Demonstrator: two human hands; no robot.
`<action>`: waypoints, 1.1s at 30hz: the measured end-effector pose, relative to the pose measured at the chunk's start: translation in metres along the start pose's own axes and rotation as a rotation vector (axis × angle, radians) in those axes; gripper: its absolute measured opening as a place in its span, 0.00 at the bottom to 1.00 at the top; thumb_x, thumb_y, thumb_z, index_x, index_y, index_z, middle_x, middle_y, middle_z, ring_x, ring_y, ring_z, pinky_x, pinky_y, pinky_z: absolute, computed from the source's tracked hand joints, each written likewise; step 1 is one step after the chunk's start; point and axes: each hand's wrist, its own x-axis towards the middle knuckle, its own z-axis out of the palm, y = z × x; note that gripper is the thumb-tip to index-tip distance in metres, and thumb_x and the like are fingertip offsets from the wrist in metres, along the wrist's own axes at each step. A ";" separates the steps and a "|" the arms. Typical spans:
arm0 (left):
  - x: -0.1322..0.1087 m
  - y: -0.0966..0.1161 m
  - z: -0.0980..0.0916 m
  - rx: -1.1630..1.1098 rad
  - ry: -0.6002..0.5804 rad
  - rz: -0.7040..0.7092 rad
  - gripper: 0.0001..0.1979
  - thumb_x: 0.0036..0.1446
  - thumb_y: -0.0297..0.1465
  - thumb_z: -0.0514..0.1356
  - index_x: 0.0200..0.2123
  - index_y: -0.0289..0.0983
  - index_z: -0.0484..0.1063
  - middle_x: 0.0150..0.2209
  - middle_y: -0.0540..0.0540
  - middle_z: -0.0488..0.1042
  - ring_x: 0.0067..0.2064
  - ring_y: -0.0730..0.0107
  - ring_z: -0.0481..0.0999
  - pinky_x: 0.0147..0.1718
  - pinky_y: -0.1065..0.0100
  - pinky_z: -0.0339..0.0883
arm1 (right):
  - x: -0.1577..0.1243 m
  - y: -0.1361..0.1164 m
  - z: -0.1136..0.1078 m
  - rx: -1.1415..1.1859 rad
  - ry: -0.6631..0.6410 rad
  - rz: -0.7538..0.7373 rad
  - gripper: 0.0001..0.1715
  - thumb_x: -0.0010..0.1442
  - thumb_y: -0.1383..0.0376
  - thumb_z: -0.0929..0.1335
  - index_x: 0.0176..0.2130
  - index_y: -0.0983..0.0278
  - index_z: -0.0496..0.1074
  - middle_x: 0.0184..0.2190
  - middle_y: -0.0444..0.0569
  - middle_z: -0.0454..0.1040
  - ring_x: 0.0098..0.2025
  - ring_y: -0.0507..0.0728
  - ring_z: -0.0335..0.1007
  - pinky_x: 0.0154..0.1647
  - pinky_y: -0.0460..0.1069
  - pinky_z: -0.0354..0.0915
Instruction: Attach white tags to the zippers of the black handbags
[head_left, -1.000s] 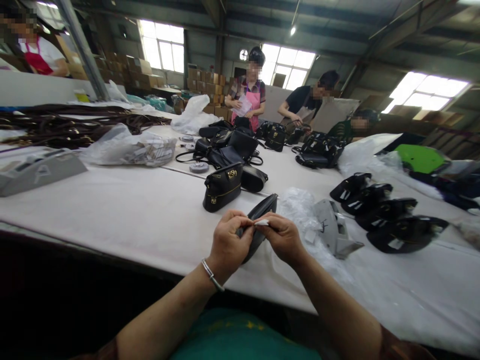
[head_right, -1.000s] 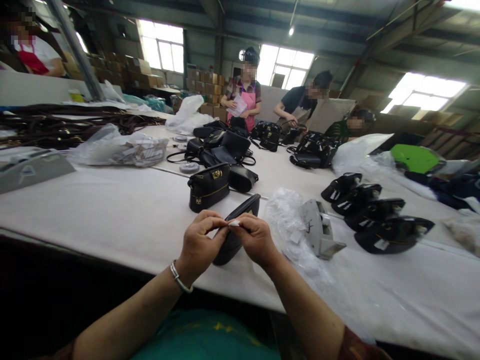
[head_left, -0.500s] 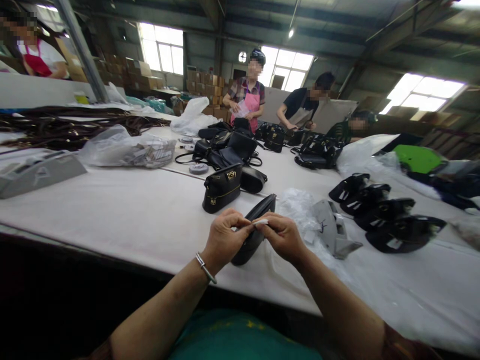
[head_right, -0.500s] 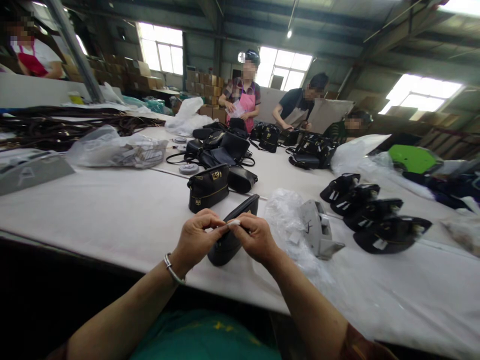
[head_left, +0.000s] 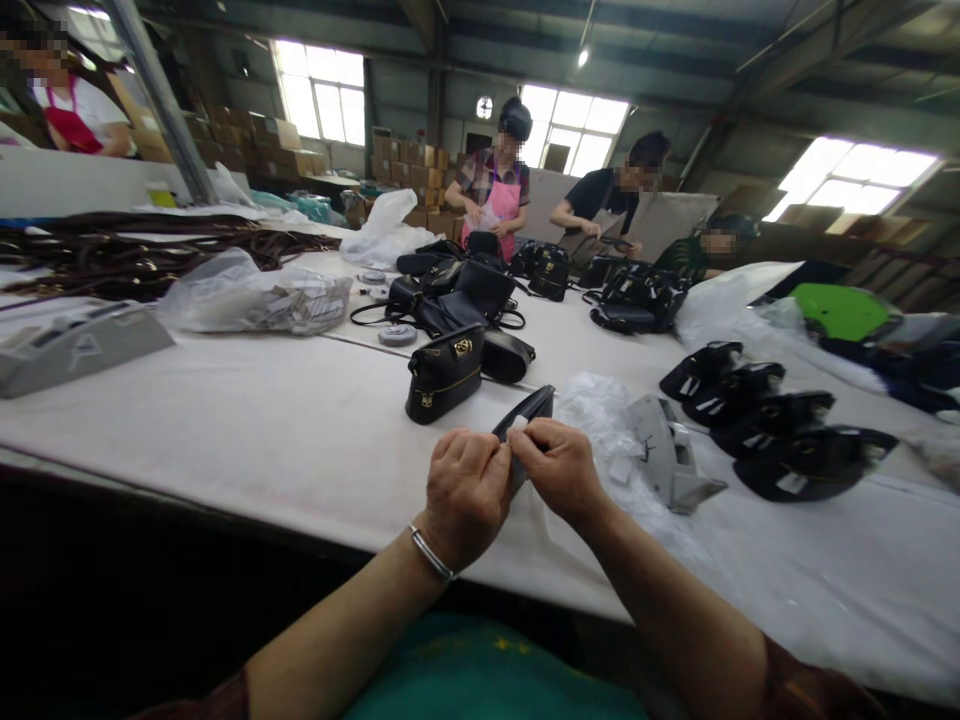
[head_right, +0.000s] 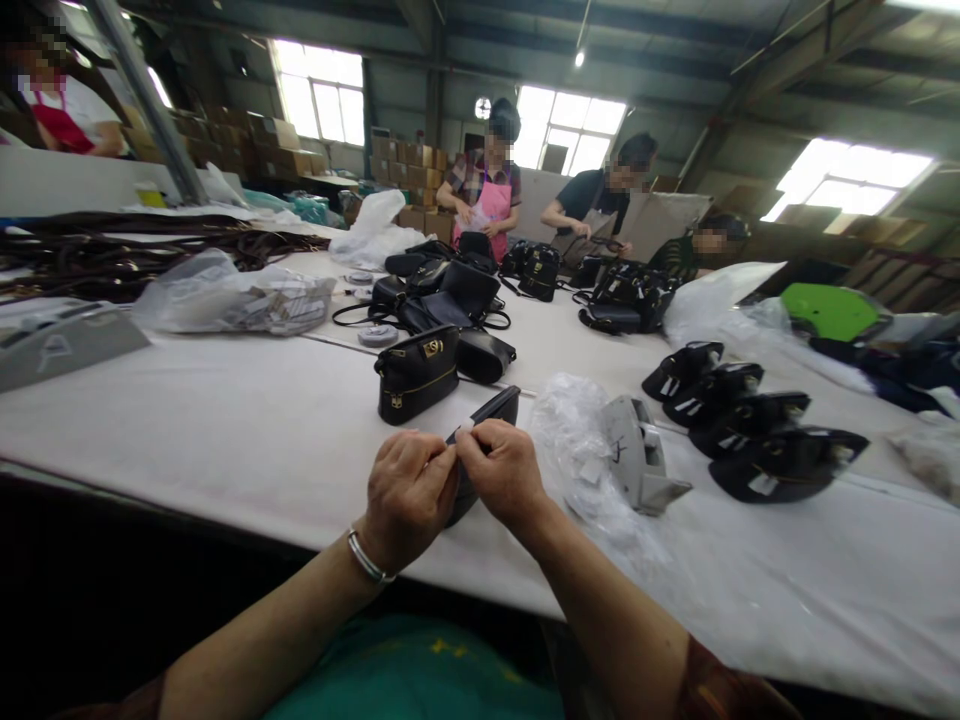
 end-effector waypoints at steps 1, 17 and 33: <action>0.000 0.001 -0.002 -0.016 -0.008 0.003 0.07 0.59 0.25 0.60 0.40 0.34 0.77 0.33 0.41 0.74 0.37 0.61 0.72 0.45 0.54 0.67 | 0.001 0.000 0.000 0.000 -0.004 0.015 0.24 0.60 0.63 0.67 0.17 0.63 0.57 0.17 0.39 0.57 0.23 0.49 0.54 0.26 0.47 0.52; 0.007 -0.008 0.002 -0.363 -0.017 -0.327 0.06 0.59 0.29 0.62 0.39 0.37 0.79 0.33 0.45 0.72 0.36 0.67 0.72 0.38 0.64 0.69 | 0.003 0.003 -0.003 0.050 -0.050 0.098 0.25 0.59 0.61 0.67 0.16 0.62 0.56 0.17 0.38 0.54 0.22 0.49 0.52 0.24 0.47 0.50; 0.013 0.001 0.013 -0.009 0.066 -0.307 0.07 0.57 0.26 0.58 0.26 0.37 0.71 0.29 0.44 0.71 0.35 0.62 0.70 0.39 0.59 0.66 | -0.028 -0.005 -0.013 0.033 0.029 -0.003 0.10 0.65 0.64 0.66 0.36 0.62 0.77 0.32 0.49 0.77 0.34 0.56 0.72 0.37 0.50 0.67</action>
